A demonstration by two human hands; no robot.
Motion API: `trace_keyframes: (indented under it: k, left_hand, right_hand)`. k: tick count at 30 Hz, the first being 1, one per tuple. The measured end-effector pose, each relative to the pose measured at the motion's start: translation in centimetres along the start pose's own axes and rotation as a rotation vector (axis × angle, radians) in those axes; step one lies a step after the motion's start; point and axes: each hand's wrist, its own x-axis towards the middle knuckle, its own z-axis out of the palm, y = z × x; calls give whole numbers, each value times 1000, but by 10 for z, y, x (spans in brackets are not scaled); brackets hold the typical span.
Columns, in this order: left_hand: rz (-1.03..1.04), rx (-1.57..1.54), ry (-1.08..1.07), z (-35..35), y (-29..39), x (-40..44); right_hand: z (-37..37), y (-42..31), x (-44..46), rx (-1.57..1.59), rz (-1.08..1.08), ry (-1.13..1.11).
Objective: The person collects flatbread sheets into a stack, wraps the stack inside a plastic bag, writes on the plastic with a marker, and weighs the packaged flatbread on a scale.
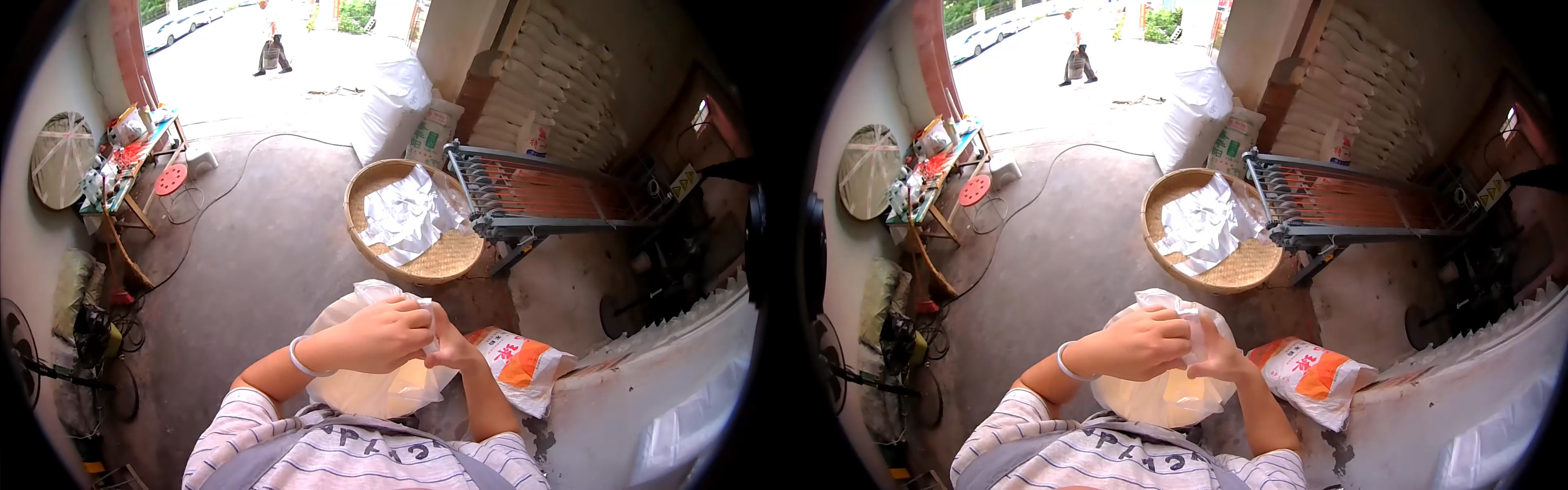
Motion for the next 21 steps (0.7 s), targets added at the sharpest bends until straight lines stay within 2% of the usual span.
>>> trace_keyframes:
  k: [2,3,6,7,10,11,14,15,18,20,21]
  left_hand:
    - [64,21,-91,14,-3,13]
    - [99,33,-139,21,-7,17]
    - [-61,-167,-171,45,-31,14]
    - [-223,-243,-62,33,-25,10]
    - [-350,-309,-116,30,-37,-29]
    - [-384,-405,-134,34,-35,-38]
    - [-457,-231,-51,50,-20,-57]
    - [-452,-135,114,53,-8,-59]
    - [-562,-174,219,73,31,-70]
    - [-556,-321,292,95,46,-79]
    - [-526,-353,265,98,48,-83]
  right_hand:
    - [12,-4,0,-275,-7,-154]
    - [35,-25,-6,-873,-28,22]
    - [25,89,-13,-564,-265,176]
    - [28,45,-4,-254,-61,123]
    - [20,-3,-6,131,529,58]
    - [17,13,-8,71,391,-29]
    - [17,29,-6,197,286,-126]
    - [13,29,-5,279,331,-104]
    - [10,40,-5,451,317,-116]
    - [13,27,-8,68,196,-167]
    - [16,17,-10,74,244,-172]
